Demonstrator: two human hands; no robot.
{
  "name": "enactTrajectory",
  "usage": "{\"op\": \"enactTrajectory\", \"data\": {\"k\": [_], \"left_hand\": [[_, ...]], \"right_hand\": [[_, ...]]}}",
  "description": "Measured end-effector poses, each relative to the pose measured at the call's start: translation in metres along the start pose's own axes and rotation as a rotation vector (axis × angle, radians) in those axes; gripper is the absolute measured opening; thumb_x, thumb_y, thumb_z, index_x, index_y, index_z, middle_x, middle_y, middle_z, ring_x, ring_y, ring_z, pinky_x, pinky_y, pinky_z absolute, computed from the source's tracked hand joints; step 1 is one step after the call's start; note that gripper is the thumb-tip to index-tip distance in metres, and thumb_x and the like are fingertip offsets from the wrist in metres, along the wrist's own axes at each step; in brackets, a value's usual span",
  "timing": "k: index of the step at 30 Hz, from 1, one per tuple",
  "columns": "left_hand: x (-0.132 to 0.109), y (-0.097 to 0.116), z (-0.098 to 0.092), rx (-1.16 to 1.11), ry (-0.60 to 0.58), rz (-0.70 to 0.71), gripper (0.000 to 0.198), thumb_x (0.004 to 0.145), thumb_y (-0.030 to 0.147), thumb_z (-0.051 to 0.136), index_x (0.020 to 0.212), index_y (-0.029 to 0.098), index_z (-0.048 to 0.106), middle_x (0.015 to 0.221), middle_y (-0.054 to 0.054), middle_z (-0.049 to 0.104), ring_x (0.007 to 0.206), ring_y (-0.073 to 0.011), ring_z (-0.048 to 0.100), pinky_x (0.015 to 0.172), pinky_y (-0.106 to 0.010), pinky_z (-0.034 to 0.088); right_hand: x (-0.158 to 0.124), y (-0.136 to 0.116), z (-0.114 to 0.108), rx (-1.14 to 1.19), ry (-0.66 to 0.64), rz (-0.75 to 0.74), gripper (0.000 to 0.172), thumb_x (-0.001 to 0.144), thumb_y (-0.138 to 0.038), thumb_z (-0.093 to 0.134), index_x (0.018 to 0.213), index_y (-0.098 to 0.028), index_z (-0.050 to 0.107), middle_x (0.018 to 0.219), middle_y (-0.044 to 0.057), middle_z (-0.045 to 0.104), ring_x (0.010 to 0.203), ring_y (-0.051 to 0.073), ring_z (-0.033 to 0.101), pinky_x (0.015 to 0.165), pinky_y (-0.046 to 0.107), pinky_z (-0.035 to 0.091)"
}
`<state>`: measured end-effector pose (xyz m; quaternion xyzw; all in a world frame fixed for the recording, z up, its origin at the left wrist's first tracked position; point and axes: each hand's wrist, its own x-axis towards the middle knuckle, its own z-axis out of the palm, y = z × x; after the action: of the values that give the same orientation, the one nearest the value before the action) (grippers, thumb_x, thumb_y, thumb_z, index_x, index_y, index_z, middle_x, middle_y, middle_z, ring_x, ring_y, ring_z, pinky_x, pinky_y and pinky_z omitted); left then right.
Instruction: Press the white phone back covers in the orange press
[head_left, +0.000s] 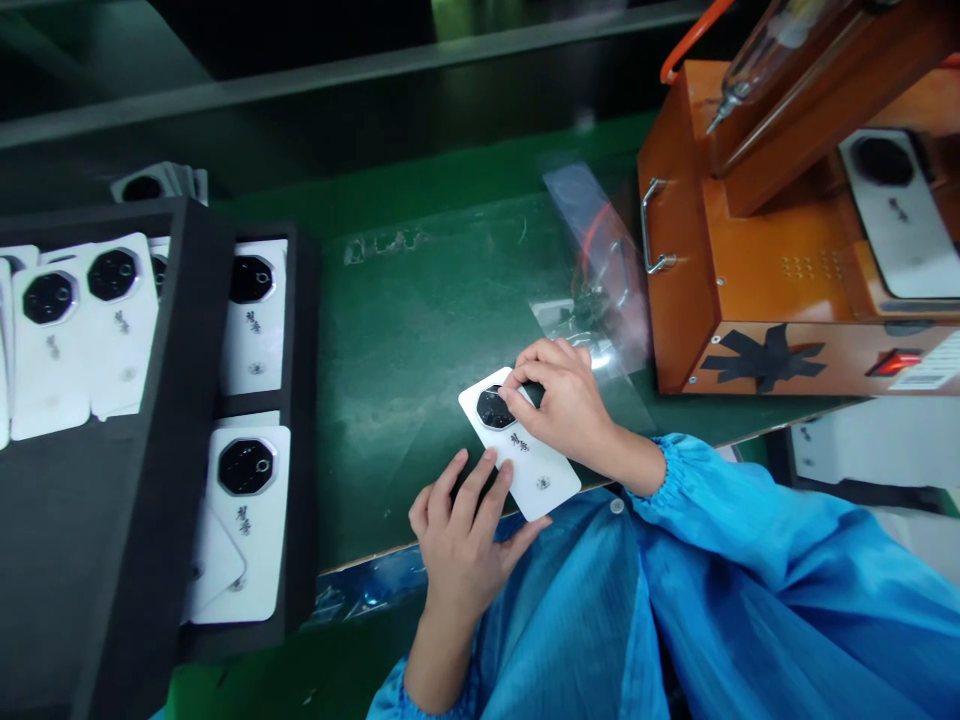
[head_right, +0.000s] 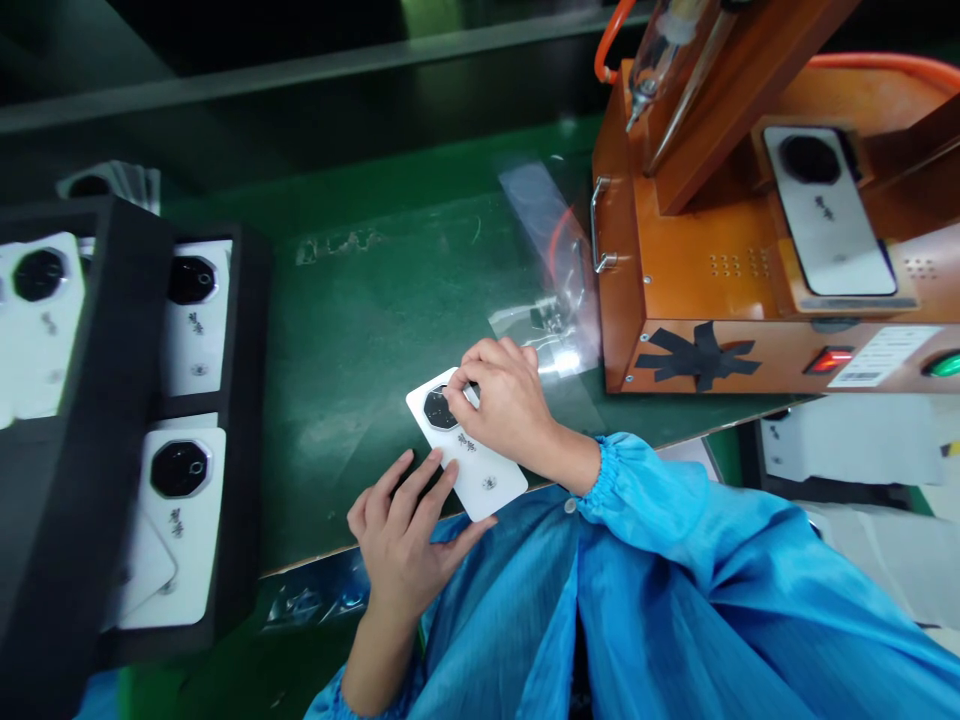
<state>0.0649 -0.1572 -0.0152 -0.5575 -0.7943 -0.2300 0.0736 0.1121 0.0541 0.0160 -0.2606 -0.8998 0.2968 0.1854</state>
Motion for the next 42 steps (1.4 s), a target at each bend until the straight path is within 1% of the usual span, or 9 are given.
{"op": "enactTrajectory", "data": {"k": [6, 10, 14, 17, 19, 23, 28, 36, 42], "left_hand": [[0.0, 0.0, -0.001, 0.009, -0.003, 0.007, 0.066, 0.079, 0.062, 0.077, 0.132, 0.024, 0.064, 0.13, -0.011, 0.071, 0.126, -0.0362, 0.058, 0.095, -0.046, 0.036], [0.002, 0.001, -0.002, 0.012, 0.0, 0.013, 0.066, 0.079, 0.063, 0.076, 0.13, 0.022, 0.066, 0.129, -0.012, 0.072, 0.125, -0.0363, 0.059, 0.095, -0.046, 0.036], [0.003, 0.003, -0.002, -0.005, 0.021, -0.017, 0.062, 0.08, 0.062, 0.076, 0.127, 0.023, 0.068, 0.128, -0.01, 0.072, 0.124, -0.0354, 0.06, 0.095, -0.045, 0.036], [0.004, 0.004, -0.001, -0.007, 0.024, -0.022, 0.062, 0.08, 0.063, 0.076, 0.126, 0.022, 0.068, 0.128, -0.01, 0.072, 0.124, -0.0357, 0.06, 0.096, -0.046, 0.037], [0.004, 0.005, -0.001, -0.002, 0.025, -0.022, 0.063, 0.08, 0.063, 0.076, 0.127, 0.022, 0.068, 0.128, -0.01, 0.073, 0.124, -0.0358, 0.06, 0.096, -0.046, 0.037], [0.004, 0.006, -0.001, 0.015, 0.036, -0.024, 0.063, 0.079, 0.062, 0.076, 0.126, 0.021, 0.068, 0.126, -0.011, 0.074, 0.124, -0.0357, 0.06, 0.096, -0.046, 0.037], [0.004, 0.006, 0.001, 0.027, 0.046, -0.009, 0.064, 0.078, 0.063, 0.077, 0.126, 0.021, 0.068, 0.125, -0.011, 0.074, 0.122, -0.036, 0.061, 0.095, -0.045, 0.037], [0.002, 0.005, 0.003, 0.033, 0.056, -0.004, 0.065, 0.076, 0.063, 0.079, 0.125, 0.022, 0.068, 0.124, -0.011, 0.074, 0.122, -0.0358, 0.061, 0.095, -0.045, 0.037], [0.002, 0.005, 0.002, 0.035, 0.058, -0.004, 0.065, 0.077, 0.063, 0.078, 0.125, 0.021, 0.068, 0.123, -0.011, 0.074, 0.121, -0.0359, 0.062, 0.094, -0.045, 0.037]], "right_hand": [[0.0, 0.0, 0.0, 0.025, 0.009, 0.014, 0.013, 0.09, -0.026, 0.065, 0.078, -0.022, 0.067, 0.097, 0.002, 0.066, 0.095, 0.021, 0.056, 0.086, 0.041, 0.031], [0.0, -0.001, -0.003, 0.107, 0.0, 0.034, 0.011, 0.09, -0.024, 0.064, 0.079, -0.022, 0.068, 0.096, 0.002, 0.066, 0.095, 0.02, 0.056, 0.088, 0.04, 0.032], [-0.002, -0.009, -0.012, 0.221, -0.014, 0.047, 0.011, 0.091, -0.023, 0.062, 0.081, -0.021, 0.067, 0.098, 0.001, 0.065, 0.098, 0.02, 0.056, 0.092, 0.04, 0.032], [-0.005, -0.017, -0.02, 0.225, 0.004, 0.018, 0.01, 0.09, -0.021, 0.062, 0.081, -0.021, 0.067, 0.098, 0.001, 0.064, 0.097, 0.02, 0.056, 0.092, 0.04, 0.031], [-0.006, -0.021, -0.022, 0.227, -0.012, 0.007, 0.011, 0.09, -0.019, 0.062, 0.08, -0.022, 0.067, 0.098, 0.001, 0.065, 0.096, 0.019, 0.055, 0.091, 0.039, 0.031], [-0.004, -0.021, -0.014, 0.215, -0.046, 0.034, 0.013, 0.089, -0.017, 0.062, 0.078, -0.021, 0.068, 0.097, 0.001, 0.065, 0.096, 0.019, 0.055, 0.091, 0.039, 0.031], [-0.001, -0.011, 0.001, 0.117, 0.018, 0.031, 0.011, 0.089, -0.019, 0.064, 0.079, -0.021, 0.068, 0.098, 0.001, 0.065, 0.096, 0.019, 0.054, 0.091, 0.039, 0.03], [-0.002, -0.005, 0.003, 0.037, 0.012, 0.027, 0.011, 0.09, -0.023, 0.064, 0.08, -0.02, 0.067, 0.1, 0.003, 0.066, 0.098, 0.022, 0.053, 0.09, 0.04, 0.029], [-0.004, -0.004, 0.005, -0.018, 0.049, -0.008, 0.013, 0.091, -0.023, 0.063, 0.079, -0.02, 0.068, 0.098, 0.002, 0.066, 0.097, 0.021, 0.053, 0.089, 0.04, 0.029]]}}
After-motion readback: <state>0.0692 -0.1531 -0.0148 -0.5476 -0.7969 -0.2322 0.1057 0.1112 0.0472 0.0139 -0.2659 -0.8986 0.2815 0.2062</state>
